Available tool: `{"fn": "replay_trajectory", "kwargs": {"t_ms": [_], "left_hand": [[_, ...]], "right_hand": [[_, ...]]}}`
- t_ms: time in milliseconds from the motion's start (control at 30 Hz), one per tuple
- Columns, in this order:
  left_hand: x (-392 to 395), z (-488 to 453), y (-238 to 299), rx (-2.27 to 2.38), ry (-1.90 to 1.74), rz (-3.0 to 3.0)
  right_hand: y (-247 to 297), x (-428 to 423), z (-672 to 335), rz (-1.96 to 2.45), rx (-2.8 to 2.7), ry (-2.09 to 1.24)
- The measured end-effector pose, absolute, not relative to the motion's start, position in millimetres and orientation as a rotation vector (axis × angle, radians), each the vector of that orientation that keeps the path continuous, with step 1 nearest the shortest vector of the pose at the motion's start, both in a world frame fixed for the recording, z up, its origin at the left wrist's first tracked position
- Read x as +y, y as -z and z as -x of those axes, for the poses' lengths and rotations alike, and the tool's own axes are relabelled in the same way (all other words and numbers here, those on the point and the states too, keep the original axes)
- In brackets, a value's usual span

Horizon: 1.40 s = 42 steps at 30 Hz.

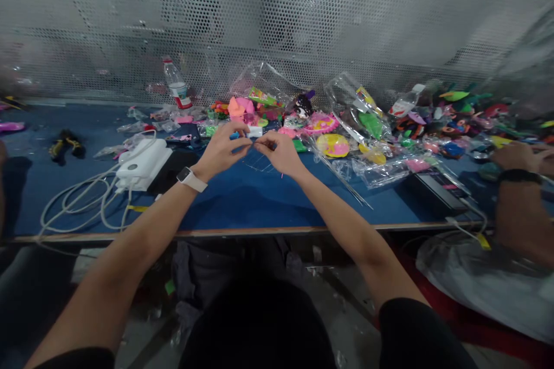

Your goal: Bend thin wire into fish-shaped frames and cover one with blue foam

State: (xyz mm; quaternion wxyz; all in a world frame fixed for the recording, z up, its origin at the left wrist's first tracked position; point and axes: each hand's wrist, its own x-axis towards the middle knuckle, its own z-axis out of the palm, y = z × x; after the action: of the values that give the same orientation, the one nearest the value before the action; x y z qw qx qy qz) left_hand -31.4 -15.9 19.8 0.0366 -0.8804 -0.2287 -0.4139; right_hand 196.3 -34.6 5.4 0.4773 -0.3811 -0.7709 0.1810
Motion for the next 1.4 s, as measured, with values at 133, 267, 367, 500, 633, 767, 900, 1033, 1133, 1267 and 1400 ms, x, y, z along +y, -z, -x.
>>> {"fn": "replay_trajectory", "kwargs": {"t_ms": [133,267,367,500,633,767,900,1033,1133,1267,1400], "left_hand": [[-22,31,-22,-0.723,1.037,2.656],[-21,25,-17,-0.772,1.181,2.642],[-17,22,-13,-0.764,1.355,2.712],[-10,24,-11,-0.78,1.398,2.864],[-7,26,-10,-0.755,1.347,2.927],[-7,27,-10,-0.716,1.236,2.926],[-9,28,-12,-0.74,1.076,2.897],[-15,25,-15,-0.778,0.991,2.758],[-21,20,-16,-0.776,0.98,2.674],[-25,16,-16,-0.781,1.014,2.627],[-26,14,-16,-0.811,1.042,2.616]], "right_hand": [[-4,-30,-198,0.952,-1.866,-0.59],[-6,-32,-205,0.975,-1.986,-0.209],[-10,-34,-212,0.932,-2.159,0.127],[-17,-37,-218,0.836,-2.371,0.367],[-19,-40,-218,0.797,-2.426,0.449],[-13,-40,-213,0.866,-2.365,0.357],[-4,-36,-207,0.978,-2.219,0.154],[-4,-34,-202,1.001,-2.066,-0.077],[-8,-34,-202,0.98,-1.981,-0.258],[-8,-32,-200,0.952,-1.853,-0.568],[-5,-30,-198,0.929,-1.721,-0.77]]}}
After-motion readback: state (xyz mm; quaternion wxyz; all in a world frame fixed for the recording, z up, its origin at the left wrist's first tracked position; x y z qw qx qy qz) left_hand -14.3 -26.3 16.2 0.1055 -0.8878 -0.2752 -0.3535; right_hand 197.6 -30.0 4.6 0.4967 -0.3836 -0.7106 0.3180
